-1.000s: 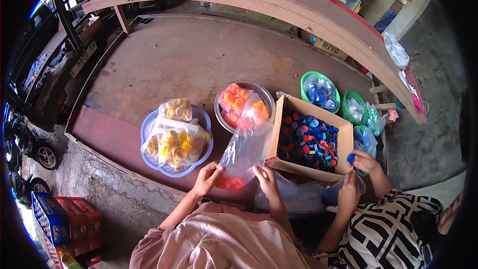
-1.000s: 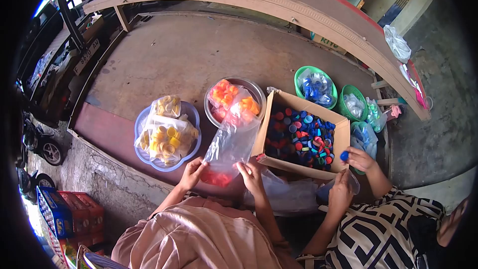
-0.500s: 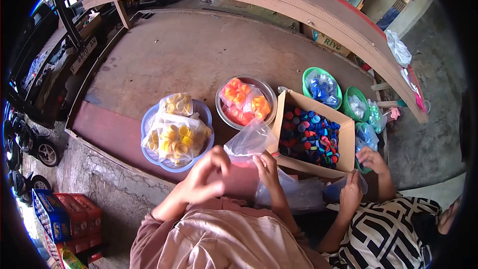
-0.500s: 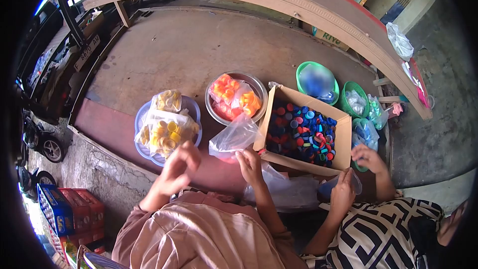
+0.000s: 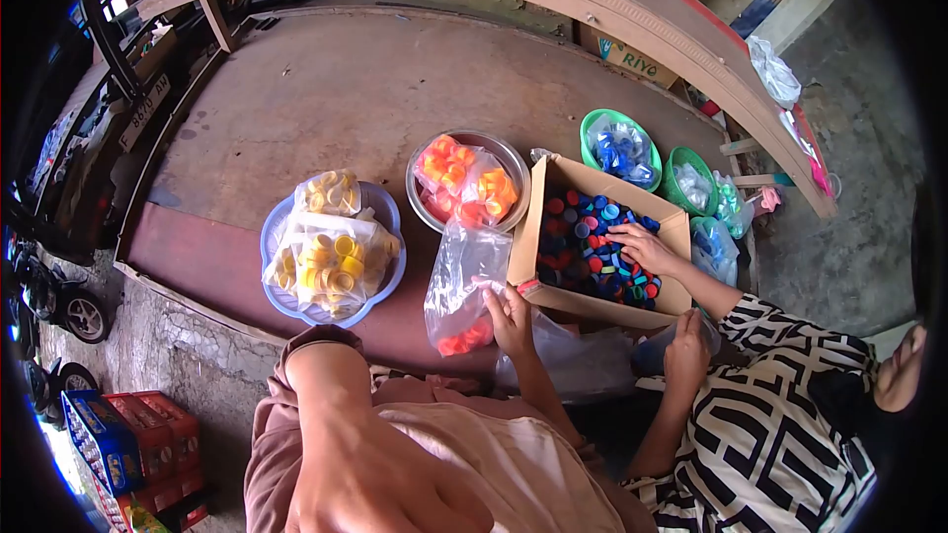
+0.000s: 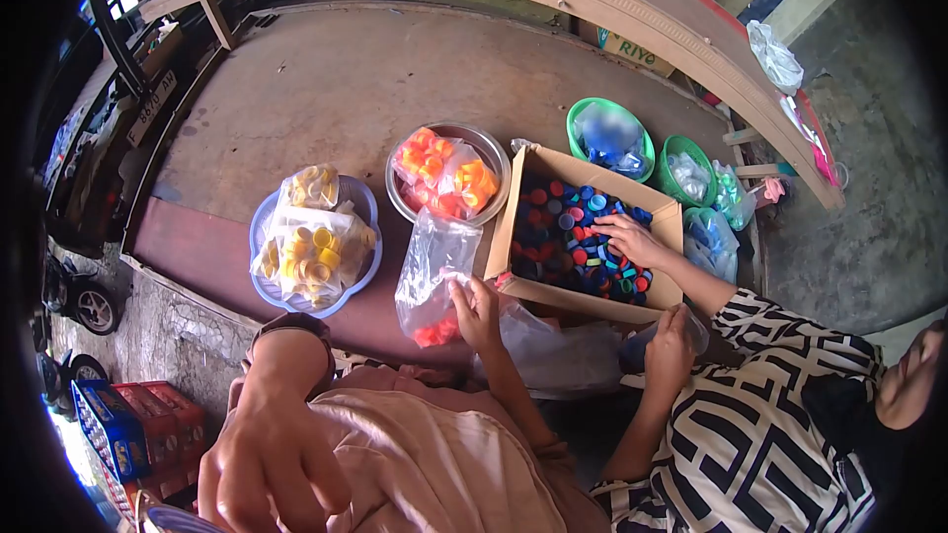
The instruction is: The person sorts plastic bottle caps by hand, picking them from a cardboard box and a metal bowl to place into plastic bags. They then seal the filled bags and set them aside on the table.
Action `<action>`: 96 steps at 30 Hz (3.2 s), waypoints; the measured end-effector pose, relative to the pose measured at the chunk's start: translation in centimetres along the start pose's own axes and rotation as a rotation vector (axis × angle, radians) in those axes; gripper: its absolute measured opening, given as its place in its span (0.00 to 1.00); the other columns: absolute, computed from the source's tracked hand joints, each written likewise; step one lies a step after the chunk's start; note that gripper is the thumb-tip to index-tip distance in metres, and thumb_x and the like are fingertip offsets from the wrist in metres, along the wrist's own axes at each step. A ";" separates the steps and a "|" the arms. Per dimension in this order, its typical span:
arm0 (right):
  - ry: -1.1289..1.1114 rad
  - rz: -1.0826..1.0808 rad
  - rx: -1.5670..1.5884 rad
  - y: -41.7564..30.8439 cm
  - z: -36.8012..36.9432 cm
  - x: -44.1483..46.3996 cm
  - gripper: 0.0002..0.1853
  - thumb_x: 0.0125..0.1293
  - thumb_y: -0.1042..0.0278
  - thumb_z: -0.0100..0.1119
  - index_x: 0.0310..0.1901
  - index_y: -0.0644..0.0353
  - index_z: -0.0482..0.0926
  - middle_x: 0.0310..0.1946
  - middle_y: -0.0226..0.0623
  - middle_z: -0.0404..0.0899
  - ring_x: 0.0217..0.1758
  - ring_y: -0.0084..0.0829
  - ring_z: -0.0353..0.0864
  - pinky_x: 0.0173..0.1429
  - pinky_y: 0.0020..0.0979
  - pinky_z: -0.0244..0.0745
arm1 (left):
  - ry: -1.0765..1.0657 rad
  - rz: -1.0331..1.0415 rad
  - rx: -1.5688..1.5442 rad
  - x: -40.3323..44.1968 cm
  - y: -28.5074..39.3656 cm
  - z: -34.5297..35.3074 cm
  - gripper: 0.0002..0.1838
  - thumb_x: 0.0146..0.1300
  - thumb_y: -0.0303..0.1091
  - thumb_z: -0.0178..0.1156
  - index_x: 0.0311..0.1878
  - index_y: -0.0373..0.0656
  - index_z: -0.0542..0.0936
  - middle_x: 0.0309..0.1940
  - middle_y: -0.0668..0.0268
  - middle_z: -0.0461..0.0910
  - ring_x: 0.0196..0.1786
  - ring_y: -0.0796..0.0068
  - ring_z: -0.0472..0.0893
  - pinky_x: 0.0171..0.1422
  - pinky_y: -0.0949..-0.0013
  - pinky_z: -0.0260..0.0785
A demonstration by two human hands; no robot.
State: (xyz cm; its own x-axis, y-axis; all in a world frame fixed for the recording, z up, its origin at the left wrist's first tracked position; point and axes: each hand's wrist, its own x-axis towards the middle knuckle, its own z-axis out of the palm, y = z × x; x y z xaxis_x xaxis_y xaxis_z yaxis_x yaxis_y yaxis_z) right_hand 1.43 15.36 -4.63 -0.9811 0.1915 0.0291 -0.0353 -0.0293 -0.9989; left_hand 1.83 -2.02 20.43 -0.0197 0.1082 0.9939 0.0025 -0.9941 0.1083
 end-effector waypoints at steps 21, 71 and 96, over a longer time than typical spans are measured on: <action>-0.005 -0.055 -0.001 -3.2 -0.6 0.5 0.12 0.69 0.72 0.42 0.47 0.67 0.75 0.41 0.38 0.79 0.42 0.23 0.77 0.49 0.27 0.71 | 1.007 -0.983 0.608 -21.4 -1.3 -8.0 0.05 0.64 0.27 0.52 0.42 0.40 0.70 0.36 0.71 0.72 0.40 0.85 0.71 0.47 0.77 0.64; -0.087 -0.410 -0.170 -9.5 -0.9 0.3 0.07 0.59 0.82 0.47 0.33 0.71 0.77 0.30 0.42 0.76 0.31 0.28 0.77 0.35 0.25 0.72 | 0.750 -0.998 0.949 -16.7 0.5 -6.2 0.16 0.69 0.33 0.45 0.30 0.31 0.74 0.26 0.63 0.74 0.28 0.77 0.71 0.36 0.72 0.65; 0.051 -0.382 -0.268 -10.5 -1.0 -2.6 0.13 0.58 0.75 0.60 0.45 0.65 0.77 0.28 0.35 0.80 0.29 0.20 0.75 0.32 0.19 0.66 | 0.538 -0.957 1.264 -14.3 4.4 -3.6 0.06 0.59 0.31 0.59 0.31 0.38 0.78 0.30 0.62 0.77 0.36 0.65 0.73 0.42 0.64 0.65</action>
State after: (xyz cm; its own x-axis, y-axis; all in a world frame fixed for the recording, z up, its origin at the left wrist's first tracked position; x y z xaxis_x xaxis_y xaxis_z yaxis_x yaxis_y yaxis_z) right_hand 4.49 16.17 5.74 -0.8965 0.1869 0.4017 -0.3354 0.3061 -0.8910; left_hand -1.52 -8.01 6.58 -0.8067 0.3525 0.4743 0.5316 0.0823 0.8430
